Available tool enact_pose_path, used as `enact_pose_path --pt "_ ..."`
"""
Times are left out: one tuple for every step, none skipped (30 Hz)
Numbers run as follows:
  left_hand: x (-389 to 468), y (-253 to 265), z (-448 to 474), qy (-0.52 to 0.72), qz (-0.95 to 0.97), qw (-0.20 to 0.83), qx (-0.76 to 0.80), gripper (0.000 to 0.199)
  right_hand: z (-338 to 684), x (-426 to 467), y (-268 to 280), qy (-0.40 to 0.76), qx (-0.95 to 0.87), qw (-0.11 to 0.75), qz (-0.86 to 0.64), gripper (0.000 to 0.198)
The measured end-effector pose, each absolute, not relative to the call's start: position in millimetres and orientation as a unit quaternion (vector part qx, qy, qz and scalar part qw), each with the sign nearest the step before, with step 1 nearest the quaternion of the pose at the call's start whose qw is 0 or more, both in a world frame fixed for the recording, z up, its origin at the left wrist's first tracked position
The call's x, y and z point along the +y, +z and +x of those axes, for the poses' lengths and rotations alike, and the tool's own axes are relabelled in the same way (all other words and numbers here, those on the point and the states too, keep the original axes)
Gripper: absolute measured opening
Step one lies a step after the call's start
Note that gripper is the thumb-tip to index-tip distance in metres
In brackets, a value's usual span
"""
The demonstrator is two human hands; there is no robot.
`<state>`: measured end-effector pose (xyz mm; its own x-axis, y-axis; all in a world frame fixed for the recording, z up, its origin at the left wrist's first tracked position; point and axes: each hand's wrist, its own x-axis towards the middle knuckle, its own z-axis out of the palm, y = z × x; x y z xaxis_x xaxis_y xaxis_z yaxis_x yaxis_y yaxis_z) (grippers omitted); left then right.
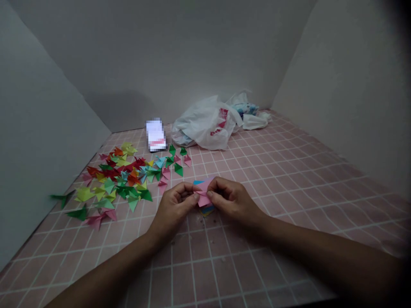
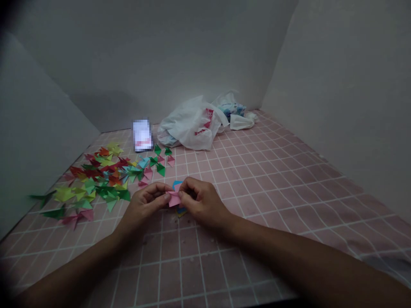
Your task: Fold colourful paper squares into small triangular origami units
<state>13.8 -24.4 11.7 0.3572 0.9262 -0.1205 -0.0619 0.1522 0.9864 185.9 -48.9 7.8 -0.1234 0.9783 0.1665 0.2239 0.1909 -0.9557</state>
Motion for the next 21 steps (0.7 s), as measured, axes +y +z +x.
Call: enact_pose_path --pt "-24.7 12.4 13.7 0.388 0.522 0.636 0.415 0.016 185.8 -49.1 7.8 0.415 -0.623 0.452 -0.484 0.016" --pt "-25.0 12.8 13.6 0.387 0.521 0.636 0.417 0.015 185.7 -49.2 7.8 0.417 -0.624 0.451 -0.484 0.015" --pt "-25.3 12.7 13.5 0.387 0.519 0.636 0.420 0.015 185.6 -49.3 7.8 0.419 -0.624 0.450 -0.482 0.015" --pt "-25.6 12.3 13.3 0.388 0.514 0.639 0.421 0.015 185.4 -49.3 7.8 0.423 -0.624 0.449 -0.479 0.015" --pt "-25.9 11.4 13.2 0.390 0.507 0.643 0.422 0.014 185.3 -49.3 7.8 0.427 -0.624 0.450 -0.475 0.015" --pt "-26.1 10.3 13.1 0.392 0.498 0.649 0.420 0.014 185.2 -49.3 7.9 0.431 -0.623 0.452 -0.472 0.015" --pt "-26.2 9.0 13.0 0.394 0.490 0.656 0.418 0.013 185.0 -49.3 8.1 0.436 -0.619 0.454 -0.469 0.015" --pt "-26.2 7.7 12.8 0.395 0.483 0.662 0.416 0.013 184.9 -49.4 8.3 0.440 -0.616 0.456 -0.467 0.014" --pt "-26.0 6.5 12.5 0.397 0.477 0.666 0.415 0.013 184.7 -49.4 8.6 0.443 -0.614 0.459 -0.465 0.014" --pt "-25.8 5.3 12.3 0.401 0.473 0.667 0.413 0.013 184.6 -49.4 8.8 0.446 -0.611 0.461 -0.464 0.014" --pt "-25.4 4.3 11.9 0.407 0.470 0.666 0.412 0.012 184.5 -49.4 8.9 0.451 -0.608 0.462 -0.462 0.014" --pt "-25.1 3.5 11.5 0.414 0.466 0.665 0.411 0.012 184.4 -49.4 9.0 0.457 -0.605 0.463 -0.460 0.014" --pt "-24.8 2.8 11.2 0.419 0.462 0.665 0.410 0.012 184.2 -49.4 9.0 0.465 -0.600 0.464 -0.456 0.014" --pt "-24.6 2.3 10.9 0.423 0.458 0.666 0.410 0.011 184.1 -49.4 8.8 0.473 -0.595 0.466 -0.453 0.015" --pt "-24.4 1.9 10.8 0.425 0.454 0.668 0.409 0.011 183.9 -49.4 8.6 0.480 -0.591 0.466 -0.450 0.015" --pt "-24.5 1.8 10.8 0.425 0.452 0.671 0.407 0.010 183.7 -49.5 8.3 0.486 -0.588 0.467 -0.448 0.015" --pt "-24.6 1.9 10.9 0.424 0.450 0.674 0.404 0.010 183.6 -49.5 7.9 0.488 -0.587 0.468 -0.446 0.015" --pt "-24.8 2.4 11.3 0.423 0.447 0.678 0.402 0.010 183.5 -49.5 7.5 0.488 -0.587 0.468 -0.445 0.015" --pt "-25.1 3.2 11.7 0.421 0.445 0.682 0.400 0.010 183.5 -49.5 7.0 0.485 -0.589 0.468 -0.445 0.015" --pt "-25.4 4.2 12.2 0.418 0.444 0.685 0.398 0.011 183.6 -49.5 6.6 0.481 -0.593 0.469 -0.445 0.015" --pt "-25.7 5.4 12.7 0.413 0.445 0.688 0.397 0.013 183.7 -49.5 6.1 0.474 -0.598 0.470 -0.444 0.014"
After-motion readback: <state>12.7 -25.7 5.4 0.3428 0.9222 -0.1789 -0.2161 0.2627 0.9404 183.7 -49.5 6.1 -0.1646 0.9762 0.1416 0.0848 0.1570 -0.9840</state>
